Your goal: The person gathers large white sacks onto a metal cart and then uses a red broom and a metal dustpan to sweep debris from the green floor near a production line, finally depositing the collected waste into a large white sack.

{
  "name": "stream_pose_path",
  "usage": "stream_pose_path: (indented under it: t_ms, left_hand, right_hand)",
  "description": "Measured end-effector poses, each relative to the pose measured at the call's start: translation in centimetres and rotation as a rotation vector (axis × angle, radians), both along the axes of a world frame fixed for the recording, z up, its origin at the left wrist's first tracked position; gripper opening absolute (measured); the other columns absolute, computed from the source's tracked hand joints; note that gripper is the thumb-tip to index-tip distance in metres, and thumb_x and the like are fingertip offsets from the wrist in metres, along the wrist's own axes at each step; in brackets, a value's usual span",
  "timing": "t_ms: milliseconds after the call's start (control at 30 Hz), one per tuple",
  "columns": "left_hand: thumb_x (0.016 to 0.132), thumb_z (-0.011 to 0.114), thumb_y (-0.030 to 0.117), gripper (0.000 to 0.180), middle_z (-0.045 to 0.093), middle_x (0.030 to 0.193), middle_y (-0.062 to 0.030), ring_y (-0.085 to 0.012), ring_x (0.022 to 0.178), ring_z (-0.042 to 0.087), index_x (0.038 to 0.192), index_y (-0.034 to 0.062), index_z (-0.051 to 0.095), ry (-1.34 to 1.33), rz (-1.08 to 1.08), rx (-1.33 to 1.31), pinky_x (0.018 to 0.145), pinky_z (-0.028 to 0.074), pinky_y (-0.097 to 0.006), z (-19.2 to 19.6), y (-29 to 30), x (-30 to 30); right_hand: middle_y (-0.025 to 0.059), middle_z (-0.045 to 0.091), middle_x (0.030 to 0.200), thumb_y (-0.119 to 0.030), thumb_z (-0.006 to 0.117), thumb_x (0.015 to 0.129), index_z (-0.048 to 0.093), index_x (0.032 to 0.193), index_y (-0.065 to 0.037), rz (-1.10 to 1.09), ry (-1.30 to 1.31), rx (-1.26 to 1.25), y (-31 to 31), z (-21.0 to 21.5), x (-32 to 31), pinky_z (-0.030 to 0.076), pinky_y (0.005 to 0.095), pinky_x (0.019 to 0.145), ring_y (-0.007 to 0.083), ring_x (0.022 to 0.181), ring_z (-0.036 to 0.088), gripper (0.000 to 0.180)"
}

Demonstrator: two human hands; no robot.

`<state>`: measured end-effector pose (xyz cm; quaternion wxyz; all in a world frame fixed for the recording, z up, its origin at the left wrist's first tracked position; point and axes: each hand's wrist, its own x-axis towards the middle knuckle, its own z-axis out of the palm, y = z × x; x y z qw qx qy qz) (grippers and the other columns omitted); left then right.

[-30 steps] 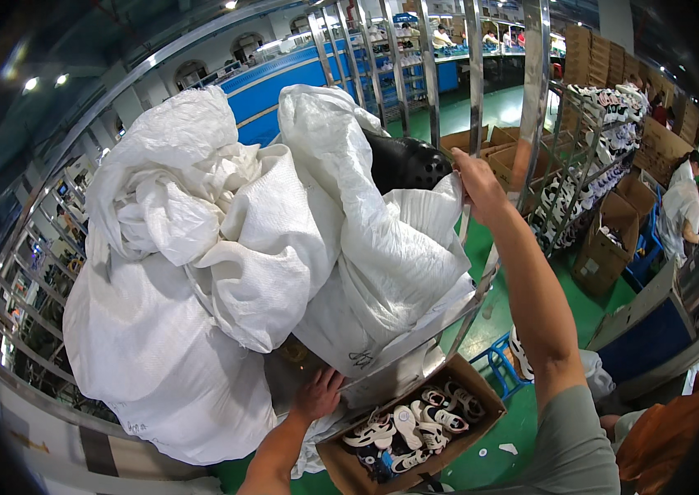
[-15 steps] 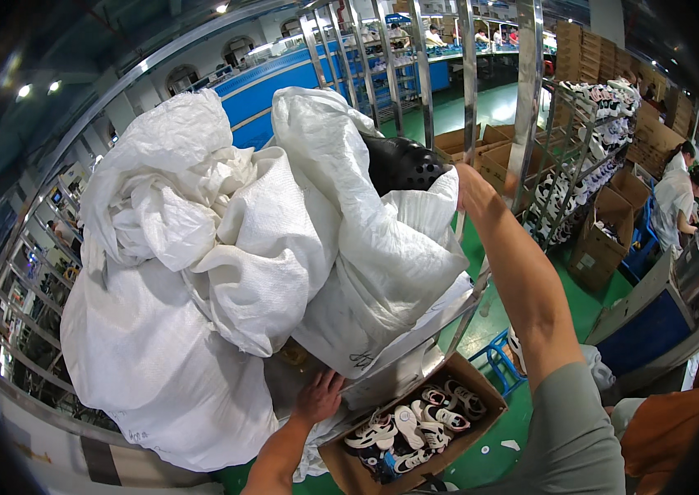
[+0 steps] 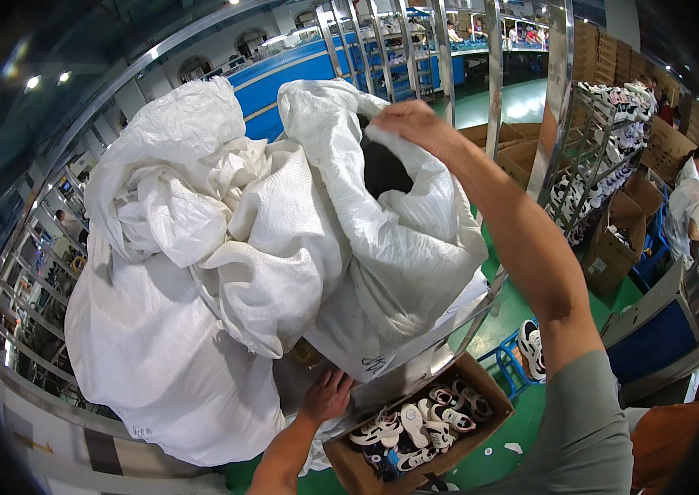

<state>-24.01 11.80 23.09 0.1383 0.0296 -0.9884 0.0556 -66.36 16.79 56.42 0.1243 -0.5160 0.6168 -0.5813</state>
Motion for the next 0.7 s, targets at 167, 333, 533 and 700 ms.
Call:
stream_pose_path:
  t_ms: [167, 333, 533, 700]
  left_hand:
    - [0.075, 0.063, 0.023, 0.048, 0.051, 0.124, -0.0115, -0.028, 0.107, 0.051, 0.121, 0.0117, 0.055, -0.05, -0.006, 0.032, 0.093, 0.045, -0.036, 0.7, 0.2, -0.4]
    - [0.075, 0.062, 0.022, 0.049, 0.051, 0.125, -0.012, -0.0287, 0.111, 0.049, 0.122, 0.0085, 0.054, -0.078, -0.032, 0.057, 0.096, 0.043, -0.037, 1.5, 0.6, -1.3]
    - [0.075, 0.062, 0.021, 0.051, 0.05, 0.127, -0.0117, -0.0286, 0.115, 0.047, 0.123, 0.0052, 0.053, -0.082, 0.0, 0.077, 0.101, 0.038, -0.038, 1.0, 0.1, 0.5]
    - [0.075, 0.062, 0.021, 0.048, 0.05, 0.127, -0.0118, -0.0286, 0.116, 0.046, 0.12, 0.0039, 0.055, -0.066, -0.091, 0.03, 0.101, 0.037, -0.038, 2.4, 1.1, -1.9]
  right_hand:
    - [0.0041, 0.069, 0.092, -0.021, 0.06, 0.088, 0.071, 0.098, -0.006, -0.205, 0.077, -0.009, -1.3, -3.6, -2.6, 0.048, 0.0246, 0.07, 0.0118, 0.083, 0.06, 0.021]
    - [0.0192, 0.067, 0.094, -0.031, 0.066, 0.076, 0.067, 0.095, -0.003, -0.716, 0.341, 0.255, 0.8, -6.3, -7.9, 0.051, 0.0345, 0.079, 0.0307, 0.087, 0.065, 0.034]
    - [0.0226, 0.062, 0.107, -0.053, 0.063, 0.078, 0.065, 0.1, 0.0, -0.595, 0.107, 0.512, 1.9, -5.7, -4.2, 0.05, 0.0415, 0.082, 0.0347, 0.099, 0.06, 0.057]
    - [0.0148, 0.066, 0.092, -0.056, 0.059, 0.081, 0.065, 0.096, -0.007, -0.043, -0.818, 0.285, 2.1, -13.8, -12.9, 0.05, 0.0415, 0.072, 0.0246, 0.078, 0.061, 0.052]
